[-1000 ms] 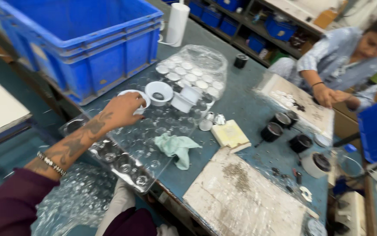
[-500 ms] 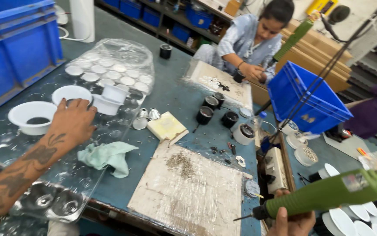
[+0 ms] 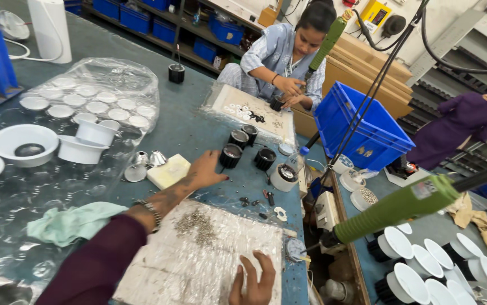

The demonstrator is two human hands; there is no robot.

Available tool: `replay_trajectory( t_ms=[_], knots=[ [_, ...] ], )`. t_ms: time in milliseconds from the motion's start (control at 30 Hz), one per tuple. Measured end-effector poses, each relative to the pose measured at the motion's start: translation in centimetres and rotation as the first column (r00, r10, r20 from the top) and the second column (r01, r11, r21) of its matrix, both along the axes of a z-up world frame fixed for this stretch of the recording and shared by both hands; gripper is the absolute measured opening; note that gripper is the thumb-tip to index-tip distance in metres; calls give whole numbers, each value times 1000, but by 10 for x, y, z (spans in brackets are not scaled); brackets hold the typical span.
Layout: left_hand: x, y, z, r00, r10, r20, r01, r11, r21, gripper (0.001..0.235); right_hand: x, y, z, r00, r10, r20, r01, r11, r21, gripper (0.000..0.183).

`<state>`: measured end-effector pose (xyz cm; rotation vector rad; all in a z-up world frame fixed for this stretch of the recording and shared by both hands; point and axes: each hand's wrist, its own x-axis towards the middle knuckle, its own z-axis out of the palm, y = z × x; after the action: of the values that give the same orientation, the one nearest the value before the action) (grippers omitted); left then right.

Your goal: The person assembles LED light fixtures by inserting a black heat sink into a white plastic housing, then using a green electric screwdriver to fasten screws around the perimeter. The person repeats this process with multiple units, placing finished assemblies on the table.

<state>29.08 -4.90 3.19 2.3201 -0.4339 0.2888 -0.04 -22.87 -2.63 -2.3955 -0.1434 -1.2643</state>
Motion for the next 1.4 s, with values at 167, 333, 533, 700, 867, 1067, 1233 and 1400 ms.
replay_trajectory(
  t_ms=[167, 333, 533, 700, 867, 1067, 1233, 1400],
  knots=[
    [41, -56, -12, 984, 175, -39, -179, 964, -197, 122, 21, -10, -23, 998, 15, -53, -8, 992, 122, 20],
    [67, -78, -18, 957, 245, -155, -277, 933, -232, 112, 29, -14, -31, 932, 23, -361, 59, 975, 214, 17],
    [26, -57, 2, 943, -59, 328, 132, 970, -205, 73, 17, -4, -16, 915, 24, -402, 74, 971, 227, 13],
    [-53, -25, 57, 825, -291, 484, 384, 917, -103, 76, 10, 5, 7, 986, 69, -150, -39, 981, 189, 13],
    [-150, 25, 98, 890, -331, 312, 398, 899, -183, 92, -2, 14, 27, 976, 92, -199, -30, 955, 294, 12],
    [-234, 76, 87, 934, -325, 145, 350, 916, -198, 104, -7, 20, 39, 966, 141, -215, -76, 955, 285, 11],
    [-290, 92, 41, 938, -316, -142, 278, 931, -236, 99, -8, 23, 45, 963, 182, -200, -109, 937, 331, 11],
    [-300, 97, 3, 972, -177, -157, 91, 891, -445, 94, 4, 47, 66, 945, 272, -180, -217, 936, 277, 10]
  ],
)
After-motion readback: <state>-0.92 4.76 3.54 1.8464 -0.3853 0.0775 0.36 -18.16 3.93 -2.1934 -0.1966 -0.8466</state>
